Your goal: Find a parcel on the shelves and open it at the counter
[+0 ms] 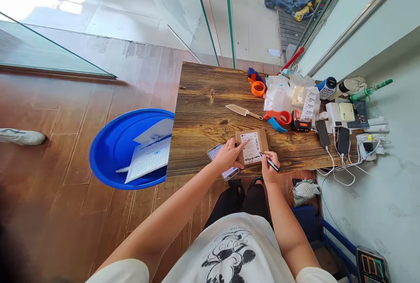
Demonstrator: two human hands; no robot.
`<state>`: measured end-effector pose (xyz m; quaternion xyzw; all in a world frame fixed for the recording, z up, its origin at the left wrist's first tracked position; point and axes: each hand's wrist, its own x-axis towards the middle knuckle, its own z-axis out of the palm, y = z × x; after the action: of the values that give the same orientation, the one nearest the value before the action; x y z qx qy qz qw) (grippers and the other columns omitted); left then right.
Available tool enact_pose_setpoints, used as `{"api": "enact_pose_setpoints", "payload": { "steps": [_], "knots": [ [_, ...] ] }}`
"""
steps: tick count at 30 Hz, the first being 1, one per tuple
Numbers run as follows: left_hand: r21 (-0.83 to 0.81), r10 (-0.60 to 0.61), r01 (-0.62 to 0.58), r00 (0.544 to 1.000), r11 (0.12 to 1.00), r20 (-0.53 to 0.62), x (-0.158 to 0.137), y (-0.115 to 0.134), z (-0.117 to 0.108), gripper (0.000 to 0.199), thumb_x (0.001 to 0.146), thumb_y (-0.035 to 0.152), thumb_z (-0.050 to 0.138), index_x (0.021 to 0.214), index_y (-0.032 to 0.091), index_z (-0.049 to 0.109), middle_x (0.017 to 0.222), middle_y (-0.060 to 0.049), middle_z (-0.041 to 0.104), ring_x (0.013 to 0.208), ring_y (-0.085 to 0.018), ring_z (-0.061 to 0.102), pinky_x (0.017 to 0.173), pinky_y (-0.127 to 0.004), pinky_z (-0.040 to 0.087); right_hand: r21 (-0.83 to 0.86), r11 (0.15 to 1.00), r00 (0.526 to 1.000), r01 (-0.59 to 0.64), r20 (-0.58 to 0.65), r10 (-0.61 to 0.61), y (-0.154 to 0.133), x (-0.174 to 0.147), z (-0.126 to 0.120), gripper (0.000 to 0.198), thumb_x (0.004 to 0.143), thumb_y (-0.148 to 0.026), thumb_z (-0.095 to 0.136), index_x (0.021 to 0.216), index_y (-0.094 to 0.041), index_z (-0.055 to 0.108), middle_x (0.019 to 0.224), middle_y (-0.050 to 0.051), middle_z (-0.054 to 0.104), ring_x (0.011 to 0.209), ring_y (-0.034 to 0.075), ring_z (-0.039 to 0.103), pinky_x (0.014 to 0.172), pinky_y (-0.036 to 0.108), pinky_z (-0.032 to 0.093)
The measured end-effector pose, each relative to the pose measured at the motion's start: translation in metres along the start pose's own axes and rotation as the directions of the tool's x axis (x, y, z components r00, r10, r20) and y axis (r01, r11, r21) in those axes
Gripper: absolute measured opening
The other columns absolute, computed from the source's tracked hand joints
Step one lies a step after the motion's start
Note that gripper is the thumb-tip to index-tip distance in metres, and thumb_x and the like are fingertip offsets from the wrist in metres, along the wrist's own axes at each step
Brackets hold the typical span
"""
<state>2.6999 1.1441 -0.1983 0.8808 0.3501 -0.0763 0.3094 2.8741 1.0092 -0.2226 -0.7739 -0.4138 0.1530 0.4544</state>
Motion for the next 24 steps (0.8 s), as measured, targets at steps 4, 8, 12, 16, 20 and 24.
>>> {"api": "enact_pose_setpoints", "payload": {
  "steps": [4,8,12,16,20,24],
  "knots": [
    [-0.021,-0.040,0.040,0.999,0.999,0.004,-0.001,0.003,-0.001,0.124,0.061,0.043,0.096,0.164,0.036,0.027,0.132,-0.013,0.046,0.125,-0.036,0.047,0.108,-0.043,0.042,0.035,0.999,0.996,0.037,0.074,-0.039,-0.002,0.013,0.008,0.025,0.093,-0.046,0.056,0.090,-0.023,0.064,0.083,0.005,0.071,0.076,0.021,0.067,0.072,0.033,0.056],
    [-0.037,-0.107,0.108,0.994,0.993,0.026,-0.004,0.008,0.000,0.119,0.066,0.039,0.093,0.164,0.038,0.026,0.131,-0.013,0.047,0.124,-0.036,0.049,0.102,-0.043,0.045,0.022,0.998,0.993,0.062,0.103,-0.064,0.002,0.022,0.012,0.025,0.090,-0.045,0.059,0.075,-0.025,0.056,0.065,-0.001,0.061,0.060,0.018,0.058,0.061,0.030,0.050],
    [-0.041,-0.157,0.160,0.986,0.986,0.058,-0.006,0.013,0.001,0.116,0.070,0.034,0.091,0.165,0.037,0.024,0.129,-0.014,0.047,0.123,-0.036,0.051,0.100,-0.041,0.045,0.000,0.997,0.992,0.083,0.100,-0.082,0.005,0.022,0.013,0.029,0.091,-0.042,0.055,0.068,-0.027,0.045,0.059,-0.003,0.053,0.055,0.016,0.052,0.058,0.027,0.045],
    [-0.035,-0.174,0.178,0.981,0.983,0.081,-0.006,0.015,-0.001,0.116,0.070,0.036,0.091,0.165,0.038,0.023,0.129,-0.014,0.049,0.121,-0.035,0.052,0.100,-0.041,0.045,-0.017,0.994,0.986,0.106,0.129,-0.103,0.005,0.021,0.013,0.030,0.092,-0.042,0.056,0.069,-0.027,0.043,0.057,-0.004,0.050,0.054,0.015,0.048,0.056,0.026,0.042],
    [-0.036,-0.175,0.179,0.980,0.983,0.092,-0.005,0.015,-0.003,0.116,0.071,0.037,0.090,0.165,0.040,0.022,0.130,-0.014,0.049,0.124,-0.036,0.051,0.100,-0.041,0.045,-0.015,0.990,0.978,0.138,0.161,-0.134,0.003,0.021,0.012,0.031,0.092,-0.040,0.056,0.068,-0.027,0.042,0.057,-0.004,0.049,0.053,0.015,0.047,0.055,0.026,0.041],
    [-0.039,-0.175,0.179,0.980,0.983,0.092,-0.005,0.015,-0.003,0.116,0.071,0.037,0.091,0.165,0.039,0.023,0.130,-0.014,0.048,0.123,-0.036,0.051,0.101,-0.042,0.044,-0.016,0.988,0.974,0.153,0.169,-0.148,0.003,0.023,0.010,0.029,0.093,-0.036,0.055,0.068,-0.027,0.042,0.057,-0.004,0.049,0.053,0.015,0.047,0.055,0.027,0.040]
  ]
}}
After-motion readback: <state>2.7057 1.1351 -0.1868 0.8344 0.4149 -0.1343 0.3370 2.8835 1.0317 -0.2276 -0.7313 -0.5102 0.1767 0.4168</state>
